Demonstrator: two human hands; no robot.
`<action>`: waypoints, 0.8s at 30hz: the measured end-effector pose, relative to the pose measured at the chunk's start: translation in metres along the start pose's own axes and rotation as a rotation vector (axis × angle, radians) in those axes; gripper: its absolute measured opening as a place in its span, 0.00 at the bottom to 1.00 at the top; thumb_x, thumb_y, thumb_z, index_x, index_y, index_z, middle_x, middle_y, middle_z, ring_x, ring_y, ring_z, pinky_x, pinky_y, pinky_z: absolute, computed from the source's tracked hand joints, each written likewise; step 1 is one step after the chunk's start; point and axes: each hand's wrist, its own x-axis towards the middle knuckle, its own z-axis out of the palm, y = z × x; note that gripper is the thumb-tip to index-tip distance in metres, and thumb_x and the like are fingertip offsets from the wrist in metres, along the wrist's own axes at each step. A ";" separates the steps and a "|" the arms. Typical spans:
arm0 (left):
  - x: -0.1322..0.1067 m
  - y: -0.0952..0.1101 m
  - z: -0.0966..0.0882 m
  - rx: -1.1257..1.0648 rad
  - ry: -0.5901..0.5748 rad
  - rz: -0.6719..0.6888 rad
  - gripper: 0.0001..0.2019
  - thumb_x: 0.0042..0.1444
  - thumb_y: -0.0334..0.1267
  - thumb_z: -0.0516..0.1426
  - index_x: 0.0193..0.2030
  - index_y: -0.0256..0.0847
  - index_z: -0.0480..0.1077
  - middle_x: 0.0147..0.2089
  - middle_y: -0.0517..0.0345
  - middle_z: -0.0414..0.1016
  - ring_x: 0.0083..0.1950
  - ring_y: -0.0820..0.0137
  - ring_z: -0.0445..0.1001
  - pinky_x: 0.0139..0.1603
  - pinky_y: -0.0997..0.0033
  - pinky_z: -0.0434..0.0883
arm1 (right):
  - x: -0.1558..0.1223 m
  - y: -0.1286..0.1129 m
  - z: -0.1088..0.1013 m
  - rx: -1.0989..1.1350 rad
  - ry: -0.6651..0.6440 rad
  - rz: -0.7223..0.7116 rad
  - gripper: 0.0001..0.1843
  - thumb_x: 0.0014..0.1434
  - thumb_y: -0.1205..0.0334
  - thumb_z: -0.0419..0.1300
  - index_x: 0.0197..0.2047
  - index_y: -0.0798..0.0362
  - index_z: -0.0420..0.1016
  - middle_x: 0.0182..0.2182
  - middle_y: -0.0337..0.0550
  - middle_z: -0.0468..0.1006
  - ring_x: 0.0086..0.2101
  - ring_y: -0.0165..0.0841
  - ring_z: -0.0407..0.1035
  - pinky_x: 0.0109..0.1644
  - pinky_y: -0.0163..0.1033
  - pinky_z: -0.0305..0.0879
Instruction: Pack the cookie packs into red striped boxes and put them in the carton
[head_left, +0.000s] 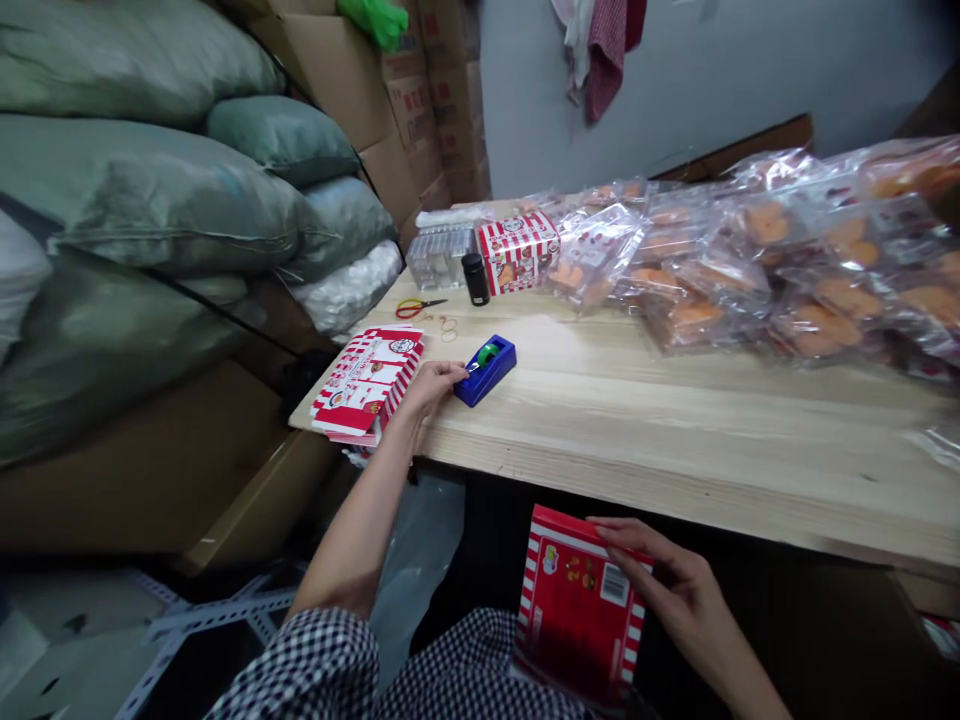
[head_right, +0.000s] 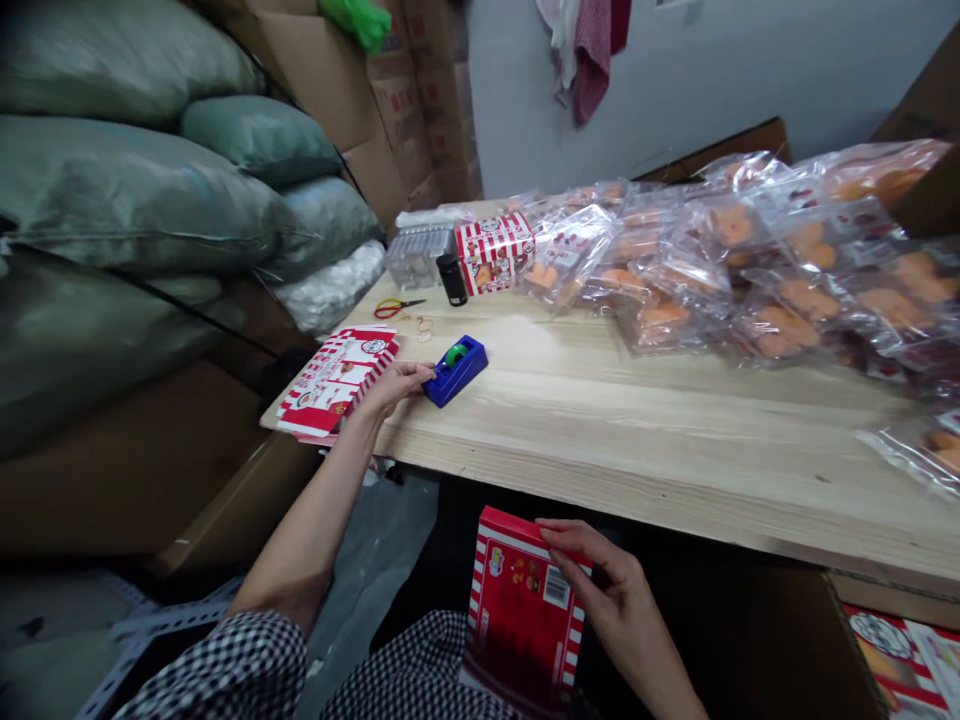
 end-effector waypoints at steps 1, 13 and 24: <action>-0.002 -0.001 0.000 -0.036 0.011 0.000 0.14 0.39 0.44 0.68 0.25 0.34 0.77 0.46 0.43 0.81 0.37 0.65 0.75 0.35 0.70 0.68 | -0.001 -0.001 -0.001 -0.004 0.003 -0.006 0.12 0.63 0.51 0.62 0.45 0.44 0.83 0.51 0.49 0.81 0.52 0.45 0.75 0.56 0.48 0.73; -0.030 -0.043 0.007 -0.187 0.186 0.112 0.14 0.45 0.46 0.64 0.27 0.33 0.74 0.49 0.42 0.80 0.47 0.65 0.76 0.52 0.66 0.70 | 0.002 0.009 -0.007 -0.008 0.055 -0.013 0.12 0.62 0.53 0.63 0.45 0.46 0.83 0.50 0.50 0.82 0.52 0.46 0.75 0.55 0.48 0.74; -0.135 0.011 0.052 -0.170 0.197 0.194 0.11 0.57 0.44 0.62 0.40 0.39 0.78 0.33 0.58 0.77 0.34 0.70 0.75 0.42 0.69 0.73 | -0.002 -0.038 0.013 -0.145 0.407 -0.238 0.12 0.64 0.64 0.61 0.49 0.42 0.81 0.52 0.44 0.79 0.52 0.43 0.74 0.60 0.54 0.69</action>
